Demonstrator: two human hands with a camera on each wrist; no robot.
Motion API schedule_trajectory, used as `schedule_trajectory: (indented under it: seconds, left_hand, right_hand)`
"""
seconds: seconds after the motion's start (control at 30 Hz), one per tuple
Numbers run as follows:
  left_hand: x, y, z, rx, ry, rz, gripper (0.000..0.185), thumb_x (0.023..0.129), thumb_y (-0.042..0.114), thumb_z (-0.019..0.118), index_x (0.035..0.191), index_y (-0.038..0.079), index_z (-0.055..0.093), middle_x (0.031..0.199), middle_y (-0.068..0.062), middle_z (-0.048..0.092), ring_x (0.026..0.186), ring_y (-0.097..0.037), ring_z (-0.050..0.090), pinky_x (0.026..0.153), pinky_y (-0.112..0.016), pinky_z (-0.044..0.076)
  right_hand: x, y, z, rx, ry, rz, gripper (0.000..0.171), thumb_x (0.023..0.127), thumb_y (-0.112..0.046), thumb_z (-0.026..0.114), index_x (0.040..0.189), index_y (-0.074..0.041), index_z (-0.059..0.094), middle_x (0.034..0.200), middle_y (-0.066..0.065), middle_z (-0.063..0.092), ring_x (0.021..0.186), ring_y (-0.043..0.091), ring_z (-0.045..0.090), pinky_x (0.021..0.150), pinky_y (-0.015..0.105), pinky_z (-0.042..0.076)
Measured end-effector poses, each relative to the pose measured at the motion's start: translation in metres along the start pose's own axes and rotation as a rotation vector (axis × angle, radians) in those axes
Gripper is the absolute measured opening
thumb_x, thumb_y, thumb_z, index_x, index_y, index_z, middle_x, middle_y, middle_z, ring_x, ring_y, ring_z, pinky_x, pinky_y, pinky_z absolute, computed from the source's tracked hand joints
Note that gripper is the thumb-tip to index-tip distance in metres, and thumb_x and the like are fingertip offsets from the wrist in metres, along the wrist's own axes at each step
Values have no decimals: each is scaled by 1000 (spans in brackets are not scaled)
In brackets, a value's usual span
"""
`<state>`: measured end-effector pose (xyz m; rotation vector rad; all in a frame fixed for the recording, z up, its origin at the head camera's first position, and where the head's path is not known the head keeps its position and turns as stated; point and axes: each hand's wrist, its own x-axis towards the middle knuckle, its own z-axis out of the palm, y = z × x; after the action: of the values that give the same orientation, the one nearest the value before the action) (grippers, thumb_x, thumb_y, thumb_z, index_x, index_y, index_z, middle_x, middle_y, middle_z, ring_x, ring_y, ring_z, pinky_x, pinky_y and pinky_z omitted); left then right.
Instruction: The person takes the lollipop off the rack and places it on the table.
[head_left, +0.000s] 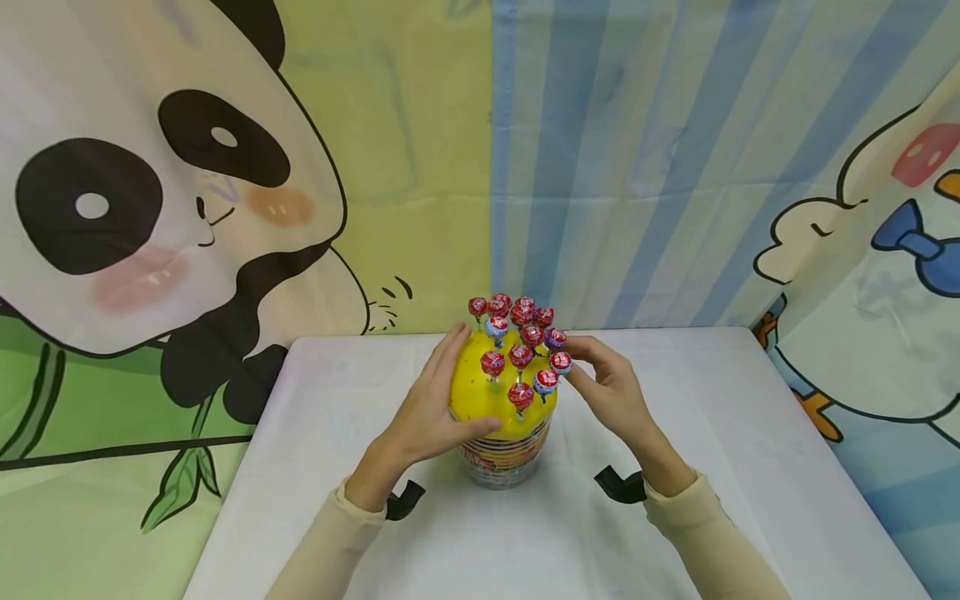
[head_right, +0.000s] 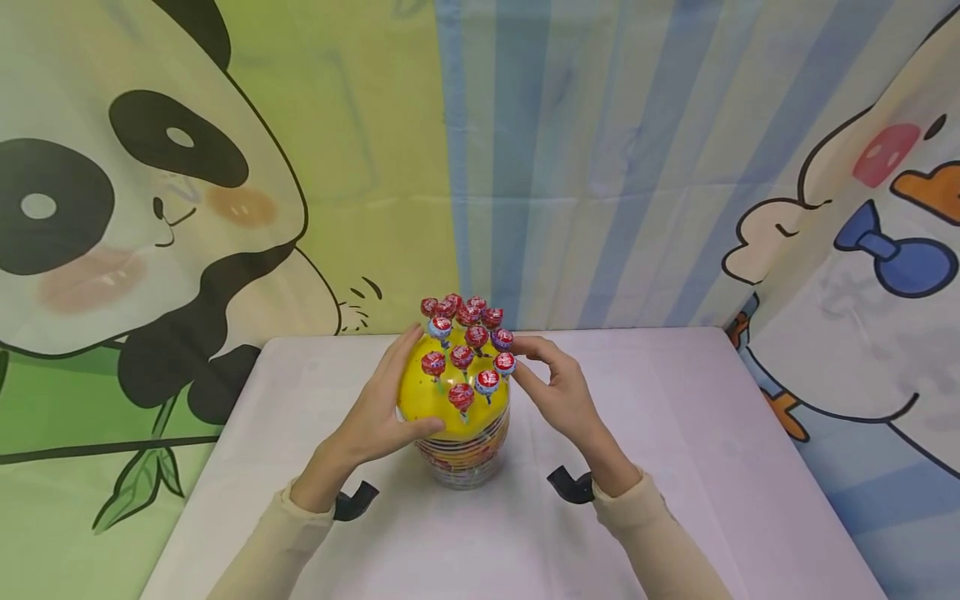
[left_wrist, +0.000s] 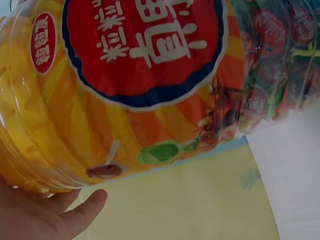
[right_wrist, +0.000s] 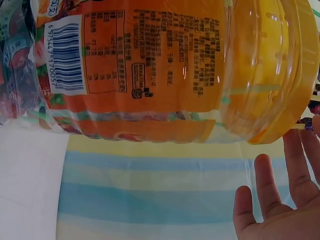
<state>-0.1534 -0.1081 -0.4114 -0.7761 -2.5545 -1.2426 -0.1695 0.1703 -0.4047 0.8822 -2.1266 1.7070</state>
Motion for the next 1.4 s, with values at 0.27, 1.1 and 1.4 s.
schedule_trajectory:
  seconds: [0.27, 1.1, 1.4]
  left_hand:
    - [2, 1, 4, -24, 15, 12, 114, 73, 67, 76, 161, 30, 14, 165, 3, 15, 143, -25, 31, 103, -51, 44]
    - [1, 2, 4, 20, 14, 48, 116, 69, 66, 81, 160, 22, 24, 162, -2, 24, 141, -25, 34, 103, -50, 45]
    - [-1, 0, 5, 16, 19, 29, 115, 69, 65, 81, 160, 25, 24, 162, -2, 24, 141, -24, 33, 103, -50, 44]
  right_hand:
    - [2, 2, 3, 20, 34, -25, 33, 89, 21, 59, 119, 7, 65, 119, 13, 67, 113, 19, 59, 102, 30, 44]
    - [8, -5, 0, 37, 145, -31, 23, 91, 14, 62, 112, 7, 69, 108, 11, 70, 102, 19, 64, 97, 31, 49]
    - [6, -6, -13, -54, 200, 60, 17, 93, 10, 64, 108, 6, 70, 105, 17, 70, 98, 12, 63, 87, 24, 52]
